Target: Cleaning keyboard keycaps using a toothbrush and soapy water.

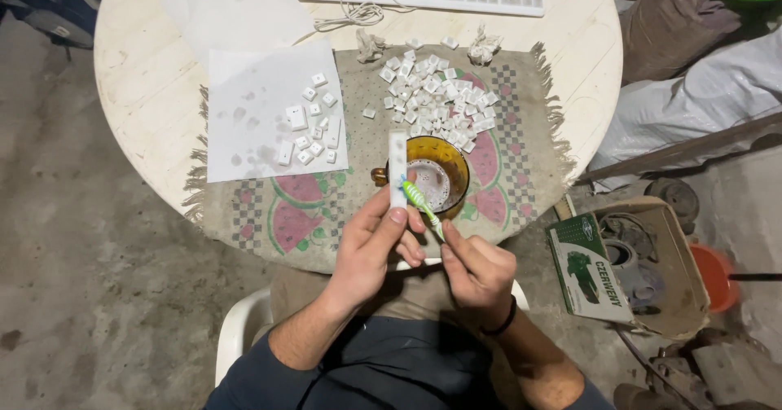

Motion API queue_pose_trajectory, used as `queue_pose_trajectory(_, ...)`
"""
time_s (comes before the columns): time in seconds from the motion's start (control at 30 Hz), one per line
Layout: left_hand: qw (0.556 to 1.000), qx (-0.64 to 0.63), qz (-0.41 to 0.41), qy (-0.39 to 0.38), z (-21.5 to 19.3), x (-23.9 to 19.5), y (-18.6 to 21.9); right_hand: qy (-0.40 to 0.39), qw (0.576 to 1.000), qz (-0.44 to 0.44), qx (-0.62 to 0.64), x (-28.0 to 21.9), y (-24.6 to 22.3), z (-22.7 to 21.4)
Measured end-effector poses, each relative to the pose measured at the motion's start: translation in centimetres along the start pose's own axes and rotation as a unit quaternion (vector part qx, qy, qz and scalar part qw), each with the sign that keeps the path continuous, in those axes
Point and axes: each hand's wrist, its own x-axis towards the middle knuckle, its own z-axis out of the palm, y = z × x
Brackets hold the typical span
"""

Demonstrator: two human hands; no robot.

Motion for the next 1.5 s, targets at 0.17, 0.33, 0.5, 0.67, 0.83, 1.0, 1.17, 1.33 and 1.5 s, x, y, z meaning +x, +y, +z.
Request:
queue_pose_trajectory(0.17, 0.997, -0.007, -0.052, -0.05, 1.2, -0.8, 0.2, 0.032, 0.998, 0.046, -0.017, 0.7, 0.6, -1.2)
queue_pose_trajectory(0.33, 0.998, 0.013, -0.046, -0.042, 0.2, -0.8, 0.7, 0.045, 0.999, -0.006, -0.012, 0.3, 0.7, -1.8)
queue_pose_trajectory(0.5, 0.995, 0.068, -0.045, -0.052, -0.2, -1.6, 0.0, 0.022, 0.998, -0.053, -0.036, 1.3, 0.4, -3.0)
queue_pose_trajectory(0.67, 0.998, 0.047, -0.029, -0.009, 0.0, -1.7, 1.6, -0.017, 0.992, -0.099, -0.07, 1.1, 0.8, -3.5)
queue_pose_trajectory(0.83, 0.998, 0.037, -0.057, -0.017, -1.3, -2.8, 1.2, -0.019, 0.986, -0.13, -0.107, 1.4, 1.4, -4.6)
queue_pose_trajectory(1.0, 0.995, 0.077, -0.064, -0.027, -1.7, -3.3, 2.1, -0.03, 0.975, -0.167, -0.142, 1.5, 1.9, -4.9)
queue_pose_trajectory(1.17, 0.991, 0.095, -0.07, -0.064, -1.5, -4.2, 2.2, -0.078, 0.982, -0.123, -0.122, 2.1, 2.0, -6.2)
queue_pose_trajectory(1.33, 0.994, 0.081, -0.048, -0.056, -1.1, -4.2, 2.5, -0.065, 0.997, -0.031, -0.029, 0.6, 3.1, -8.1)
queue_pose_trajectory(1.5, 0.991, 0.102, -0.068, -0.062, -0.3, -3.1, 3.0, -0.031, 0.993, -0.099, -0.062, 2.2, 1.6, -7.8)
